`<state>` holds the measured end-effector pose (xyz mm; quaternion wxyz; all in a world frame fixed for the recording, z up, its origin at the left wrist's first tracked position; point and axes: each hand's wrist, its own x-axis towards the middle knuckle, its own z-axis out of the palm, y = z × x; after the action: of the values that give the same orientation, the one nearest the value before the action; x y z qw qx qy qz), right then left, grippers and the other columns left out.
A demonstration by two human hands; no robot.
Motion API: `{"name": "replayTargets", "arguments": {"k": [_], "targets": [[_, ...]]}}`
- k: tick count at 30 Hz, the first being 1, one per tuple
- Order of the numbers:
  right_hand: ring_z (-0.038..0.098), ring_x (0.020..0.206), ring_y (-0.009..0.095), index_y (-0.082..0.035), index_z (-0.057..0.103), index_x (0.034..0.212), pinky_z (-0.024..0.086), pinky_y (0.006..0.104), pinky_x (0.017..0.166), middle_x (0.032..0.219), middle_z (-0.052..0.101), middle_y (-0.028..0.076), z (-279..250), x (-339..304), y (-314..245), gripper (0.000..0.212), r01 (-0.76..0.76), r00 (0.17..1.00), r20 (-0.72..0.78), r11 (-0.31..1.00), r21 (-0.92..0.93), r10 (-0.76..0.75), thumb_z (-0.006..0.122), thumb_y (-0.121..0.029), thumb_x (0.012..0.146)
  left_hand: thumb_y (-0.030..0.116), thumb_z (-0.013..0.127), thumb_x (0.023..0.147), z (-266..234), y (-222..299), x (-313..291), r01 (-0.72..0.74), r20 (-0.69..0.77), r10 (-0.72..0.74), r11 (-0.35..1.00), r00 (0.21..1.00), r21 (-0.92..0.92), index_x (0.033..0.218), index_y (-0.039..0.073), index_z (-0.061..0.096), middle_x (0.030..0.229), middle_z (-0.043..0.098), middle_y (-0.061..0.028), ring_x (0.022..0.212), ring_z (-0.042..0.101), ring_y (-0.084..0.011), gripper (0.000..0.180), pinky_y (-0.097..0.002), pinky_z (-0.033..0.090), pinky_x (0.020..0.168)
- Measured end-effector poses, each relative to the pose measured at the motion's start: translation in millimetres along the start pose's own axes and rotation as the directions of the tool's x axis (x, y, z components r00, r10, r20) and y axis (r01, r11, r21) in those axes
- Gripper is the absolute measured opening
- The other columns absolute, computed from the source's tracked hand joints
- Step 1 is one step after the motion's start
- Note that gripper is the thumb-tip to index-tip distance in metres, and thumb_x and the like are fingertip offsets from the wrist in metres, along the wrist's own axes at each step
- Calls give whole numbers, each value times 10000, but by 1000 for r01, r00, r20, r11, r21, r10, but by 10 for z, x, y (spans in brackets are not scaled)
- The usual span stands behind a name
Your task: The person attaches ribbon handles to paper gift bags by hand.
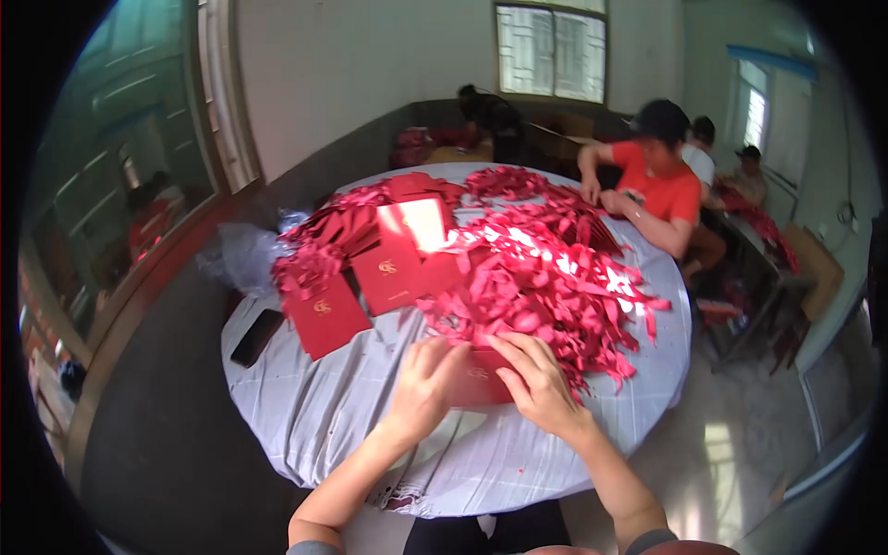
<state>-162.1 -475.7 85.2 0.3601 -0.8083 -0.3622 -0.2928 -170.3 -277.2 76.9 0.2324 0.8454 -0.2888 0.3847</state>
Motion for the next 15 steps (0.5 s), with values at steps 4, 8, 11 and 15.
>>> {"name": "replayTargets", "arguments": {"k": [4,8,11,15], "targets": [[516,1085,318,-88,586,1197,416,397,936,1170,527,149,6,-48,2,391,-17,1000,-1,1000,-26,17,616,-36,810,16,592,667,115,-55,-38,-101,-123,95,994,988,-39,1127,10,589,1099,560,-170,1060,533,-341,460,-429,439,908],[545,1012,323,-34,599,979,449,390,873,1089,547,156,-39,-30,-49,200,-105,994,-14,994,23,105,650,-65,789,14,596,676,74,-27,-70,-122,-103,113,989,988,-84,1071,27,593,1117,564,-140,1117,516,-333,395,-440,433,941],[577,835,328,-25,579,848,462,412,722,919,566,139,-10,31,-124,195,-129,992,-26,983,-127,126,693,-170,783,-11,582,677,61,-10,-125,-72,-97,56,983,994,-167,1044,17,592,1151,540,-154,1142,495,-342,368,-444,420,956],[565,747,328,-22,551,804,444,418,650,823,539,133,-55,87,-181,218,-162,987,-12,978,-128,161,700,-179,782,4,620,646,-24,55,-71,-172,-107,170,985,979,-6,985,35,628,1038,554,-111,1017,523,-288,341,-468,407,951]]}}
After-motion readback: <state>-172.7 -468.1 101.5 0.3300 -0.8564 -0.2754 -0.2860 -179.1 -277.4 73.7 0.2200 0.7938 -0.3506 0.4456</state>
